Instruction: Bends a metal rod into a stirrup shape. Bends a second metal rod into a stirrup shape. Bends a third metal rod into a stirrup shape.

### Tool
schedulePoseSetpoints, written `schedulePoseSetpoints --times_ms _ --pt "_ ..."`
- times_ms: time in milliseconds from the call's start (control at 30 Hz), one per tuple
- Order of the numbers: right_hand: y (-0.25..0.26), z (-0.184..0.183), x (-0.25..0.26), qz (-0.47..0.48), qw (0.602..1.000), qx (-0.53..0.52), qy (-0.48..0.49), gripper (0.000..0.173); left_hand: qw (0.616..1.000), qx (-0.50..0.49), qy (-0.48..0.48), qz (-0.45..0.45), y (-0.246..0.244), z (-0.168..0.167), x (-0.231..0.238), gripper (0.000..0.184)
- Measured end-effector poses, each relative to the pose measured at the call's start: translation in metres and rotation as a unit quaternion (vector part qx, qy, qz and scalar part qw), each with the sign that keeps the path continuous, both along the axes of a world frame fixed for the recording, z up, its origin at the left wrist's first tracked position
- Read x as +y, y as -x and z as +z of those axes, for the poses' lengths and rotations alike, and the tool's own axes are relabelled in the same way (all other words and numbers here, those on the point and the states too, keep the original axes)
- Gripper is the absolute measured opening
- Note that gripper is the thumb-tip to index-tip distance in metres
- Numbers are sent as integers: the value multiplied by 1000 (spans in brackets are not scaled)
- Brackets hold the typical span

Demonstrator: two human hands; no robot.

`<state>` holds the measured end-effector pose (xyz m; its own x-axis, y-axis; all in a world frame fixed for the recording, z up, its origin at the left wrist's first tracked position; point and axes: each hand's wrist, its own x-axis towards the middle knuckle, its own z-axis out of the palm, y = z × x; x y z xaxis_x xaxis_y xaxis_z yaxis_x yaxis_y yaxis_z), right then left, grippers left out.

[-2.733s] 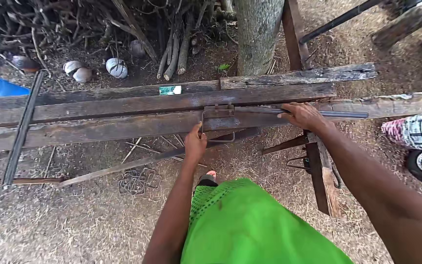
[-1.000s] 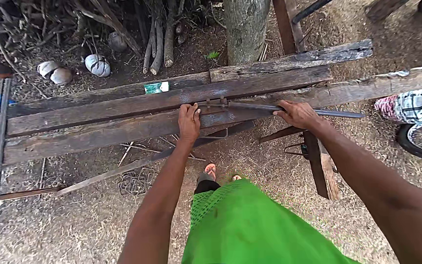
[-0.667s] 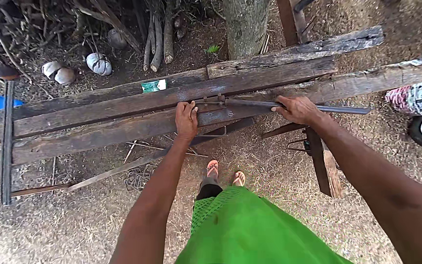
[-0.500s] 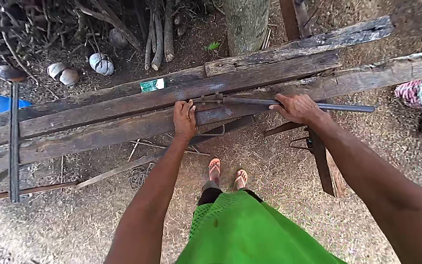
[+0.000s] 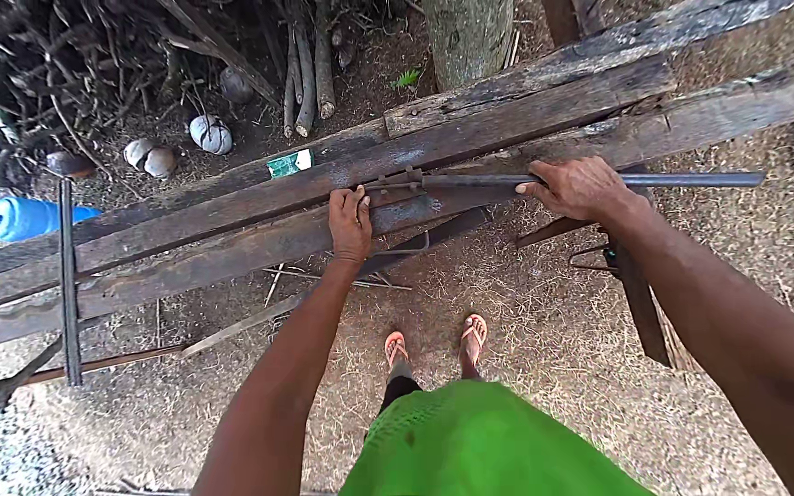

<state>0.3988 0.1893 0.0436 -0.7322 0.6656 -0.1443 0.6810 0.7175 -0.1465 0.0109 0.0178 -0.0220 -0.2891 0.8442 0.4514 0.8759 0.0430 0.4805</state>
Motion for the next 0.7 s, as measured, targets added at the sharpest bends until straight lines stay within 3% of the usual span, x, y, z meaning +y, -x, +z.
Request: schedulePoseSetpoints --times_ms 367,567,700 --pt "8 -4 -46 -110 994 -5 -16 64 1000 25 1 10 -2 -1 3 31" --pt "47 -8 -160 -318 948 -12 23 61 997 34 68 22 -9 8 2 35" --pt "131 -10 -253 -485 872 64 22 56 996 23 90 17 -8 18 1 33"
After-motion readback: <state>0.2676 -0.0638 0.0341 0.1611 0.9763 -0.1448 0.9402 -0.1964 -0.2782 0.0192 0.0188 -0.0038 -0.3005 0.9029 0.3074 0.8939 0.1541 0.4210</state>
